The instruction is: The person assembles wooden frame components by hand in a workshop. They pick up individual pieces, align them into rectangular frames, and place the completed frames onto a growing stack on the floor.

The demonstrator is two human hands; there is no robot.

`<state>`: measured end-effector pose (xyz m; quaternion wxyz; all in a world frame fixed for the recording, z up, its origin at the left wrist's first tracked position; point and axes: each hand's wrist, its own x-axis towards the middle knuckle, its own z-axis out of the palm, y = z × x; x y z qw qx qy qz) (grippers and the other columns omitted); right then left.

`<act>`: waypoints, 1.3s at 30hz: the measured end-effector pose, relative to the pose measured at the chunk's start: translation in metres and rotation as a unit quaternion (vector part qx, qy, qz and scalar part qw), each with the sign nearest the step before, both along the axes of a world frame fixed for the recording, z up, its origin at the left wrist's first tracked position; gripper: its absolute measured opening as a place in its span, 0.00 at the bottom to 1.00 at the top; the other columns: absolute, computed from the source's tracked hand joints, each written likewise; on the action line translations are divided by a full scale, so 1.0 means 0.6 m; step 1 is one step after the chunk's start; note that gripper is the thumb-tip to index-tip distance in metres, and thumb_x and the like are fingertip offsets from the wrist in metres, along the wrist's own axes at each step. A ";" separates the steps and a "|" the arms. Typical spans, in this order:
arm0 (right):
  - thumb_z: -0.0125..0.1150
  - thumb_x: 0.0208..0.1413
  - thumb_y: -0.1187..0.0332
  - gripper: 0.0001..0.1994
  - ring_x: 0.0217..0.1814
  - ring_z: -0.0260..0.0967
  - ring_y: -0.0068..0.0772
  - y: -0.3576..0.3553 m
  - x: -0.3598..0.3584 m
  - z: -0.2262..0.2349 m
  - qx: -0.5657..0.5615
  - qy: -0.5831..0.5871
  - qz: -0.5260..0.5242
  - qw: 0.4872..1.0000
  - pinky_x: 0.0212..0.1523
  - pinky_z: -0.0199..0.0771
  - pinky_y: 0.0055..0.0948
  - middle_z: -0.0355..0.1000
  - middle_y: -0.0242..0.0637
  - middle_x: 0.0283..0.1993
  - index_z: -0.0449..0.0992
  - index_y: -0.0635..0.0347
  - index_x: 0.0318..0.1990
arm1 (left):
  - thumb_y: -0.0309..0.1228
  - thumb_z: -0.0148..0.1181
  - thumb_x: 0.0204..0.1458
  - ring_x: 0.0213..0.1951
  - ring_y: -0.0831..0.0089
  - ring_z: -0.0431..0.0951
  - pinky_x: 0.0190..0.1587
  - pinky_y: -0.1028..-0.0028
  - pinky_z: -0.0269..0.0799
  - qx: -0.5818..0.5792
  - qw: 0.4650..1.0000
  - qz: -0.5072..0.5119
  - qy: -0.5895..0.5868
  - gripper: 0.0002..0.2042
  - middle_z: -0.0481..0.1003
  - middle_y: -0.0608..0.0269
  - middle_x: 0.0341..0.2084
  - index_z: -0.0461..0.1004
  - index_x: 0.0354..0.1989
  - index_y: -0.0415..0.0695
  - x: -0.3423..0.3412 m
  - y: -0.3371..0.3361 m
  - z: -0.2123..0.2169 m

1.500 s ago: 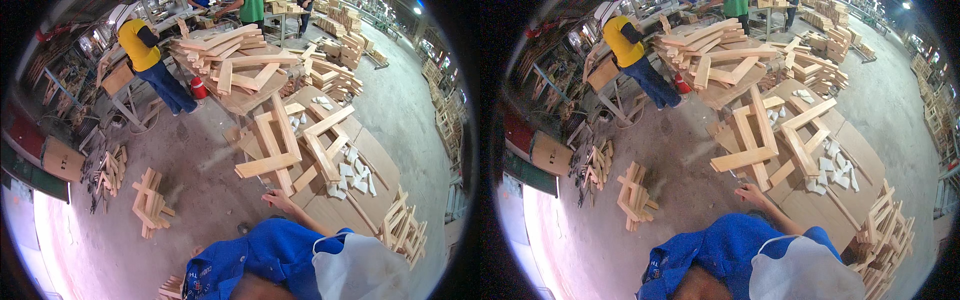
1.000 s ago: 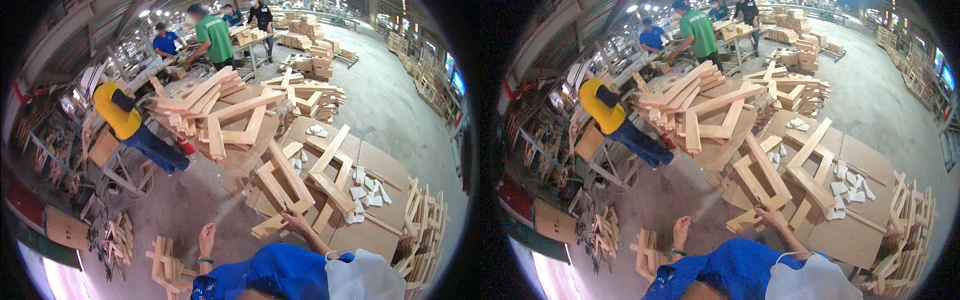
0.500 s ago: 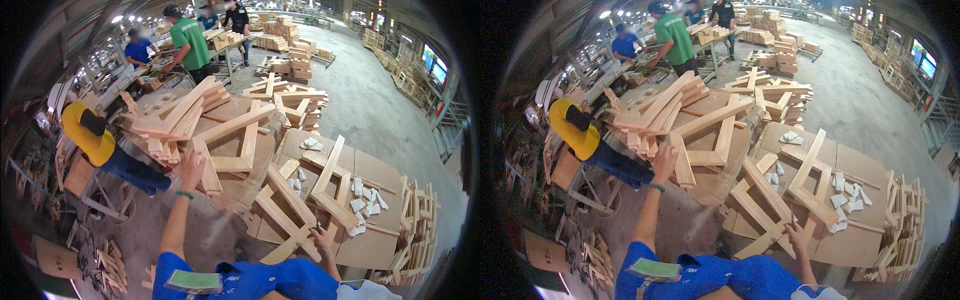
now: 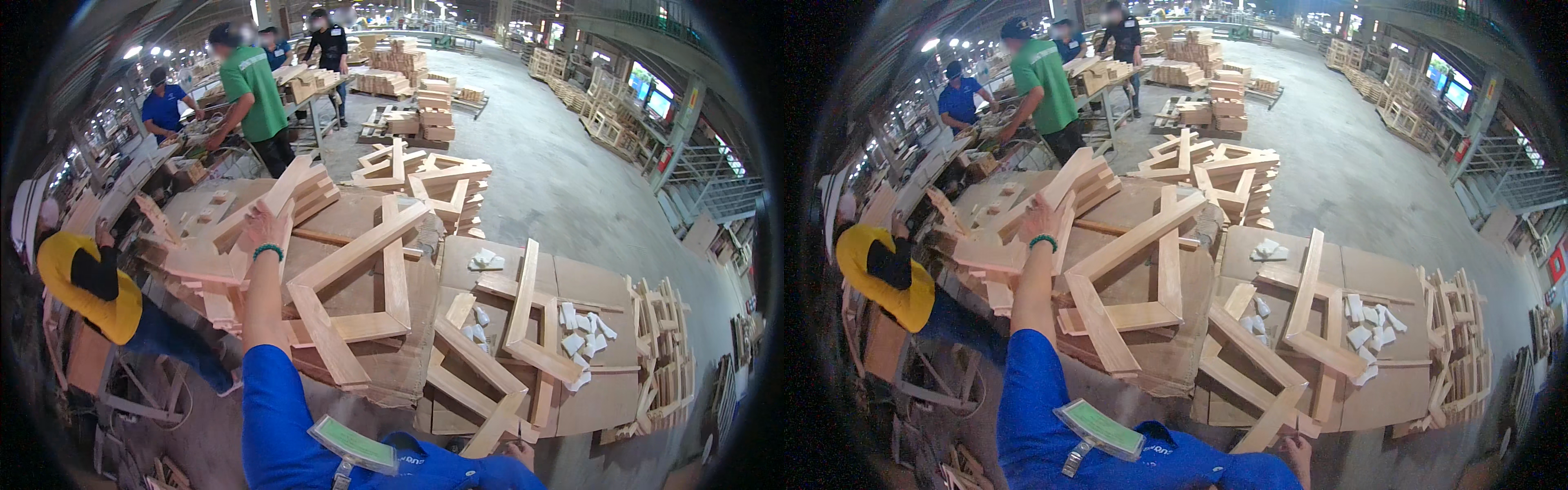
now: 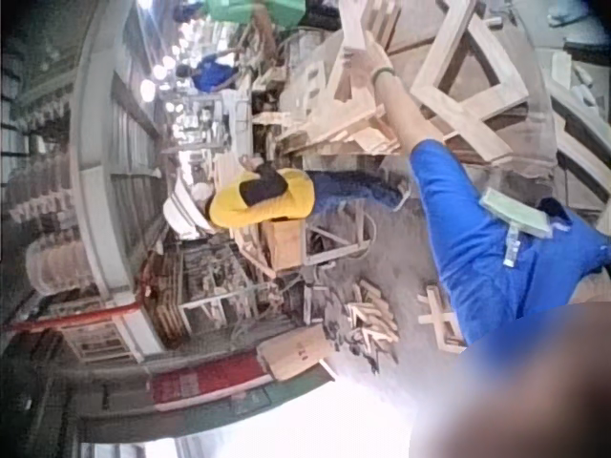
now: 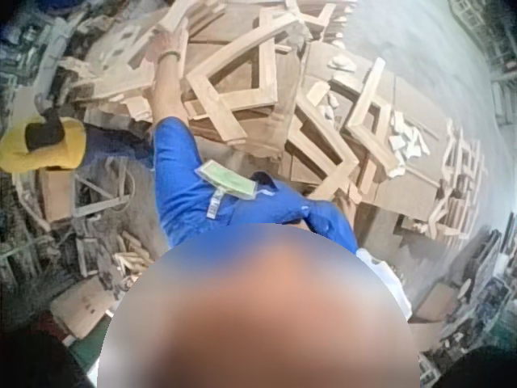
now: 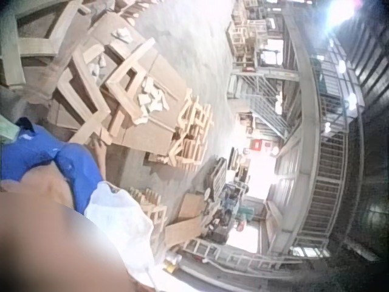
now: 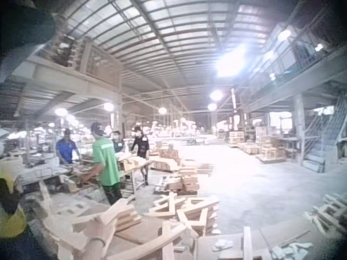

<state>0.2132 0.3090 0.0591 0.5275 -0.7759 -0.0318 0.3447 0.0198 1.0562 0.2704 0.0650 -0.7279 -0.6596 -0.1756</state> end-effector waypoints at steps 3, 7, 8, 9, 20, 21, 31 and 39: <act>0.59 0.51 0.69 0.10 0.26 0.73 0.28 -0.006 -0.027 -0.009 -0.038 0.000 -0.025 0.999 0.28 0.73 0.26 0.74 0.37 0.28 0.75 0.66 0.38 | 0.58 0.61 0.41 0.48 0.54 0.74 0.50 0.51 0.64 -0.013 0.998 0.057 0.015 0.39 0.72 0.53 0.47 0.59 0.56 0.42 -0.004 0.025 -0.007; 0.59 0.51 0.68 0.10 0.27 0.73 0.27 0.022 -0.049 -0.026 -0.002 0.061 -0.019 0.998 0.28 0.72 0.25 0.74 0.35 0.28 0.75 0.65 0.38 | 0.60 0.61 0.40 0.47 0.55 0.75 0.49 0.54 0.66 -0.024 0.998 0.045 0.035 0.39 0.73 0.51 0.46 0.61 0.54 0.42 -0.060 0.044 0.015; 0.59 0.52 0.69 0.08 0.27 0.72 0.26 0.033 -0.039 -0.037 0.015 0.058 -0.010 0.998 0.28 0.72 0.25 0.74 0.35 0.28 0.75 0.65 0.37 | 0.60 0.61 0.40 0.48 0.56 0.75 0.49 0.55 0.67 -0.014 0.998 0.032 0.045 0.40 0.73 0.51 0.46 0.62 0.54 0.41 -0.077 0.044 0.020; 0.59 0.53 0.70 0.07 0.26 0.72 0.26 0.028 -0.034 -0.048 0.023 0.053 -0.013 0.998 0.27 0.72 0.24 0.74 0.35 0.27 0.74 0.64 0.36 | 0.60 0.61 0.40 0.48 0.55 0.75 0.48 0.56 0.67 0.029 0.999 0.004 0.045 0.39 0.73 0.49 0.45 0.62 0.53 0.41 -0.068 0.029 0.018; 0.53 0.58 0.61 0.11 0.19 0.56 0.14 0.083 0.110 0.075 0.030 0.032 -0.044 0.998 0.17 0.59 0.20 0.62 0.24 0.21 0.71 0.59 0.40 | 0.62 0.47 0.52 0.31 0.62 0.75 0.36 0.65 0.71 0.033 0.864 -0.280 -0.417 0.32 0.74 0.56 0.28 0.65 0.46 0.41 -0.056 -0.297 0.268; 0.52 0.59 0.61 0.10 0.18 0.54 0.12 0.104 0.121 0.090 0.042 0.002 -0.023 0.999 0.16 0.55 0.18 0.61 0.23 0.21 0.70 0.58 0.41 | 0.64 0.43 0.52 0.31 0.63 0.74 0.37 0.65 0.71 -0.006 0.812 -0.280 -0.511 0.34 0.73 0.58 0.28 0.66 0.46 0.40 -0.048 -0.333 0.276; 0.55 0.52 0.80 0.19 0.41 0.71 0.33 0.228 0.105 0.371 0.272 -0.366 0.282 0.844 0.42 0.70 0.27 0.73 0.39 0.38 0.75 0.53 0.51 | 0.69 0.33 0.51 0.33 0.64 0.71 0.39 0.60 0.71 -0.282 0.380 -0.347 -0.809 0.38 0.69 0.58 0.30 0.65 0.46 0.43 0.084 -0.558 0.115; 0.62 0.48 0.71 0.16 0.32 0.71 0.32 0.183 0.101 0.336 0.178 -0.490 0.306 0.796 0.29 0.72 0.31 0.72 0.31 0.32 0.78 0.41 0.46 | 0.66 0.35 0.54 0.34 0.67 0.68 0.41 0.64 0.68 -0.364 0.388 -0.289 -0.796 0.34 0.68 0.59 0.31 0.64 0.45 0.42 0.202 -0.666 0.052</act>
